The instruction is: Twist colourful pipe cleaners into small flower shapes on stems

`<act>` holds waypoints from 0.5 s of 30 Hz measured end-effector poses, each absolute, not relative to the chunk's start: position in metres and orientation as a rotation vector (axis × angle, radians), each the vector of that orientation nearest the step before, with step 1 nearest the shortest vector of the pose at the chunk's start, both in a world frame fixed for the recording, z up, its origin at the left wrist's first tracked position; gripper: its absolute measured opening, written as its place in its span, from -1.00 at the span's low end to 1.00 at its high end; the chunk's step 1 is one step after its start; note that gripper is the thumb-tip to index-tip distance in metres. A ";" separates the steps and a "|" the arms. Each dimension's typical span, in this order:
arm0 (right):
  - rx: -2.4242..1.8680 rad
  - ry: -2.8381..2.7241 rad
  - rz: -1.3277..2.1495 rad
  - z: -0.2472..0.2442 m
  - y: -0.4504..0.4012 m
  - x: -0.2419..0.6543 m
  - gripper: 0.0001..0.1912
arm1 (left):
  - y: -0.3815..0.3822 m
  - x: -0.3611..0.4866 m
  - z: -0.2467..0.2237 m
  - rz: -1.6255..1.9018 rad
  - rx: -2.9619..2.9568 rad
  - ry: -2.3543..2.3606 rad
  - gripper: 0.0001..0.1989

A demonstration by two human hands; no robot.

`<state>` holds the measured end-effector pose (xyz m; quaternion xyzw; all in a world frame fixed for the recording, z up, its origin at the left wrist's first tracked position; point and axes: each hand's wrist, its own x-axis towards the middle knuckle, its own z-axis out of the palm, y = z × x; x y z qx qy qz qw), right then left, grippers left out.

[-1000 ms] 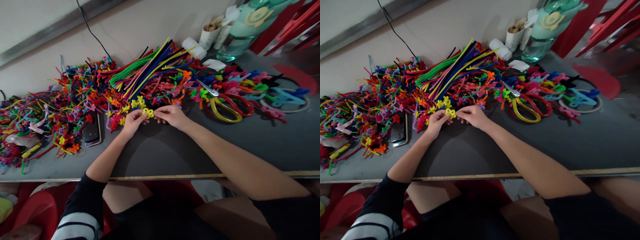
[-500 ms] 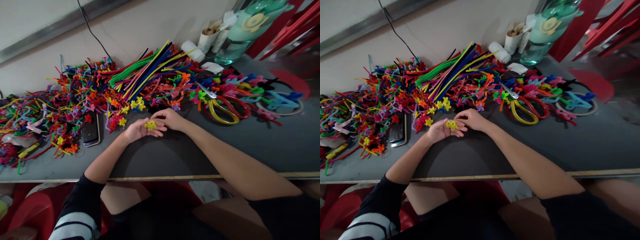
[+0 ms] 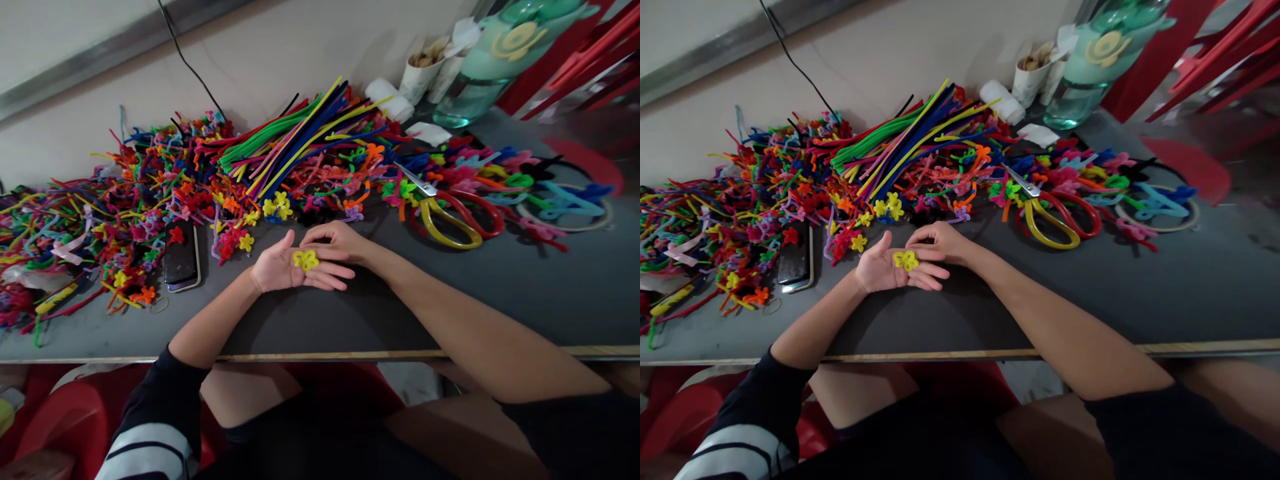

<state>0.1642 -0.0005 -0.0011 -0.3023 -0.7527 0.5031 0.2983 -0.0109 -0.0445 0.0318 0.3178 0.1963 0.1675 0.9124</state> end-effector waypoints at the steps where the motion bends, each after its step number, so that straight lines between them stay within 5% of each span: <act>1: -0.840 -1.987 1.304 -0.002 -0.001 0.164 -0.75 | -0.043 -0.011 0.031 0.441 0.676 0.433 -0.14; 5: -0.987 -1.829 1.178 -0.008 -0.002 0.161 -0.77 | -0.037 -0.013 0.027 0.760 0.725 0.556 -0.21; 15: -1.046 -1.494 1.040 0.005 -0.018 0.153 -0.68 | -0.038 -0.014 0.012 0.868 1.220 0.744 -0.40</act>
